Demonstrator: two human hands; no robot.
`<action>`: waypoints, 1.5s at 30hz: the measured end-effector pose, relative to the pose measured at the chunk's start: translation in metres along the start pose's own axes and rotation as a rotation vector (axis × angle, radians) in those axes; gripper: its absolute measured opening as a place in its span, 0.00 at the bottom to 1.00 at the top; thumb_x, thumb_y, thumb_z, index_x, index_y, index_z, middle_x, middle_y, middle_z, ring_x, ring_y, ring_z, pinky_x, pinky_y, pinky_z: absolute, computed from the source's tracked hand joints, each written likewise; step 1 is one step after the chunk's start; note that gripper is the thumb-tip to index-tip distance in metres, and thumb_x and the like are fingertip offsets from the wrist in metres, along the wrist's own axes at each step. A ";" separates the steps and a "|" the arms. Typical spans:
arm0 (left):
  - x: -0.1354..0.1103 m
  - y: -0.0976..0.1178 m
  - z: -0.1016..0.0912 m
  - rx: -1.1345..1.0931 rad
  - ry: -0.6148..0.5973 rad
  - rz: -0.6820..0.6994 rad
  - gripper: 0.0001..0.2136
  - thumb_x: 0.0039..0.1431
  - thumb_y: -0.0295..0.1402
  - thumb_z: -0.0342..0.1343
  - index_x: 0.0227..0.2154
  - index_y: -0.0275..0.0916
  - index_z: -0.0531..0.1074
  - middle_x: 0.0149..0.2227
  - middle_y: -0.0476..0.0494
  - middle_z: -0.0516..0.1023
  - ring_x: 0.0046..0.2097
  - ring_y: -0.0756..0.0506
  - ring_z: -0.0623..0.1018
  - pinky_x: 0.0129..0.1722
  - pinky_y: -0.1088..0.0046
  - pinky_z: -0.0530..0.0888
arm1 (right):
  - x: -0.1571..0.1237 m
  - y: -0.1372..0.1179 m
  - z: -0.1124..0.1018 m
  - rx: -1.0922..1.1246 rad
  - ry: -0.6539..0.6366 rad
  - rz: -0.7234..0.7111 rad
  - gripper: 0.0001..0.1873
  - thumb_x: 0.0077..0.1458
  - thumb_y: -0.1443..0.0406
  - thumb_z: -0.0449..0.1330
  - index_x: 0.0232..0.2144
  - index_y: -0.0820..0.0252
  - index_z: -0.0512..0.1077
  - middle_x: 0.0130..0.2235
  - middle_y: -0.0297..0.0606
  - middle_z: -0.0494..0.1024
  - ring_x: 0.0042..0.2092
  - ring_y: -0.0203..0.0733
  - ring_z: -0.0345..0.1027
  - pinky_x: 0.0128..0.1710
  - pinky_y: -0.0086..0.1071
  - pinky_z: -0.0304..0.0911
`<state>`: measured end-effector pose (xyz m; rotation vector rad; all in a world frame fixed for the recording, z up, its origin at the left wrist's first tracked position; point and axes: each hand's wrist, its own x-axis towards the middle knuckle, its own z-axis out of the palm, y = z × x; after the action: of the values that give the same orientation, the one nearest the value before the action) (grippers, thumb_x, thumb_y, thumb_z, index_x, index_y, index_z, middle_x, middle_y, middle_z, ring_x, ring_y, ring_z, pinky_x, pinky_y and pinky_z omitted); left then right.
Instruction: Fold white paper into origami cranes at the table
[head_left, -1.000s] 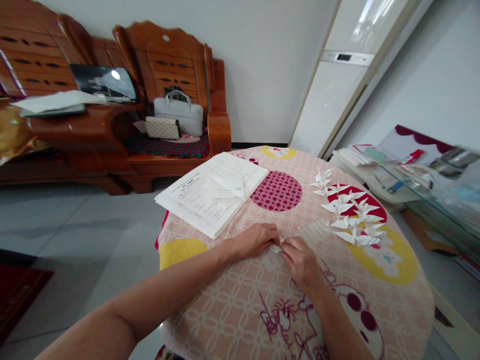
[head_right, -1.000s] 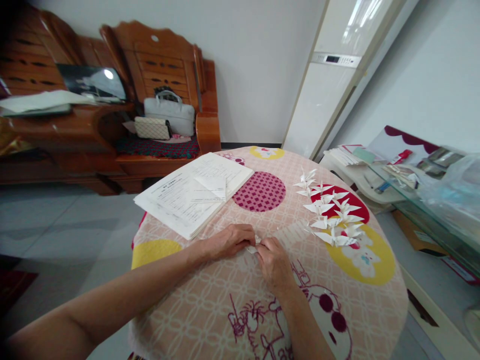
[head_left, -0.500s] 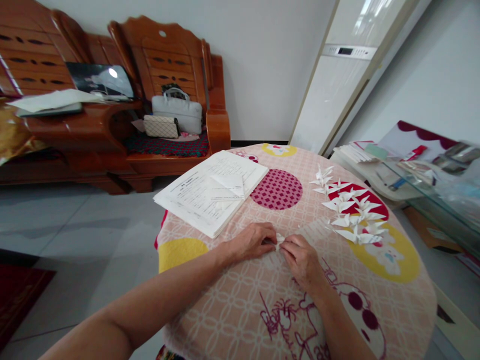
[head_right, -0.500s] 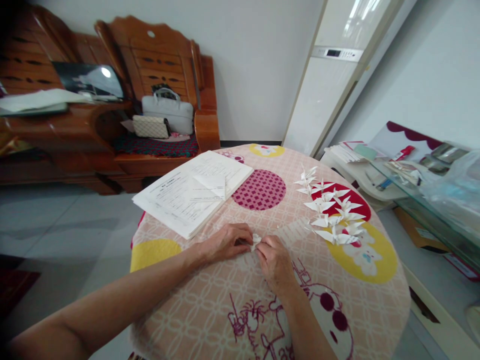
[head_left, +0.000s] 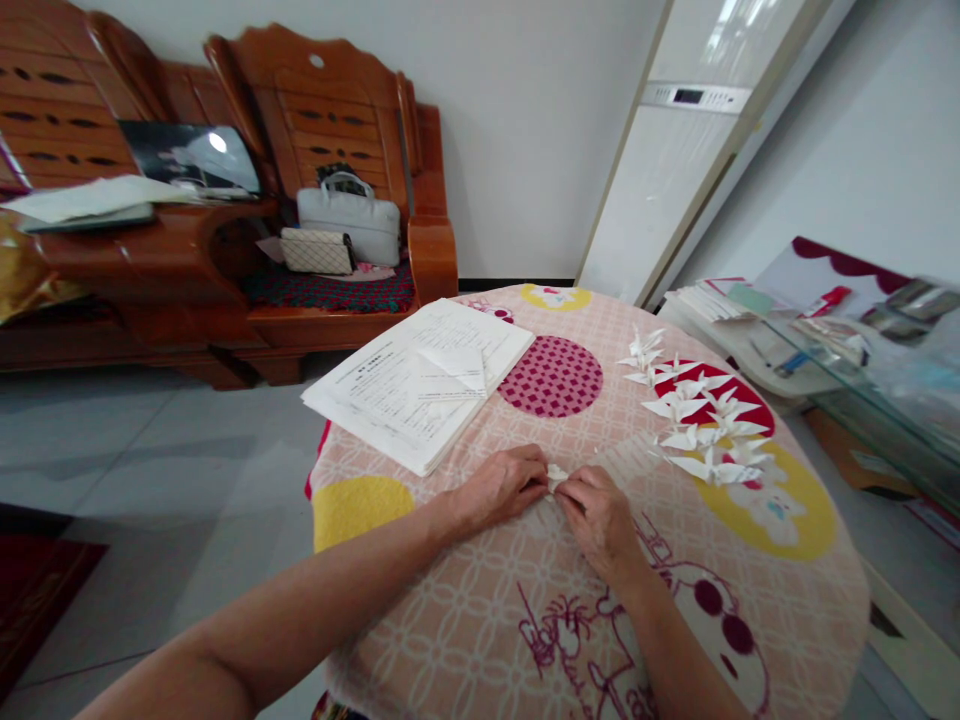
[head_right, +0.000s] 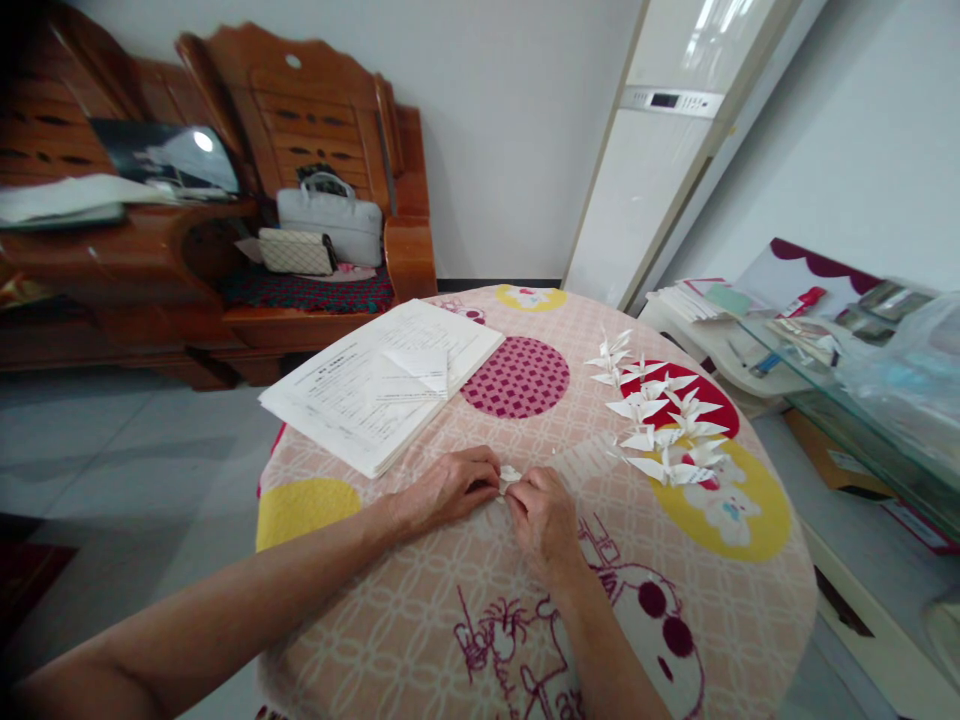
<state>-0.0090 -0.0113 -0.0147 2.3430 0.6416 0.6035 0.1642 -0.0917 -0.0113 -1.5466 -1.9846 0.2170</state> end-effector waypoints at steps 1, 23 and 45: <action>0.000 0.000 0.000 0.000 0.004 -0.013 0.06 0.59 0.28 0.53 0.29 0.34 0.75 0.36 0.42 0.74 0.38 0.48 0.74 0.38 0.76 0.69 | 0.001 0.000 0.000 0.006 -0.007 0.004 0.12 0.58 0.70 0.55 0.25 0.60 0.76 0.29 0.40 0.71 0.37 0.43 0.64 0.37 0.33 0.62; 0.000 0.003 -0.003 -0.021 0.053 -0.075 0.04 0.55 0.25 0.56 0.28 0.34 0.75 0.37 0.43 0.74 0.38 0.49 0.74 0.40 0.76 0.69 | 0.000 -0.001 -0.001 0.037 0.022 0.094 0.08 0.54 0.72 0.59 0.25 0.60 0.75 0.29 0.39 0.71 0.38 0.43 0.63 0.38 0.33 0.59; 0.016 0.022 -0.004 0.185 -0.015 -0.391 0.07 0.50 0.25 0.52 0.21 0.34 0.74 0.31 0.43 0.73 0.32 0.49 0.72 0.31 0.74 0.66 | 0.012 -0.005 0.004 -0.130 0.001 0.281 0.09 0.50 0.72 0.59 0.20 0.62 0.72 0.27 0.40 0.74 0.34 0.43 0.64 0.35 0.33 0.56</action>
<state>0.0079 -0.0150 0.0066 2.2924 1.1549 0.3602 0.1559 -0.0816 -0.0081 -1.9076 -1.8061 0.2033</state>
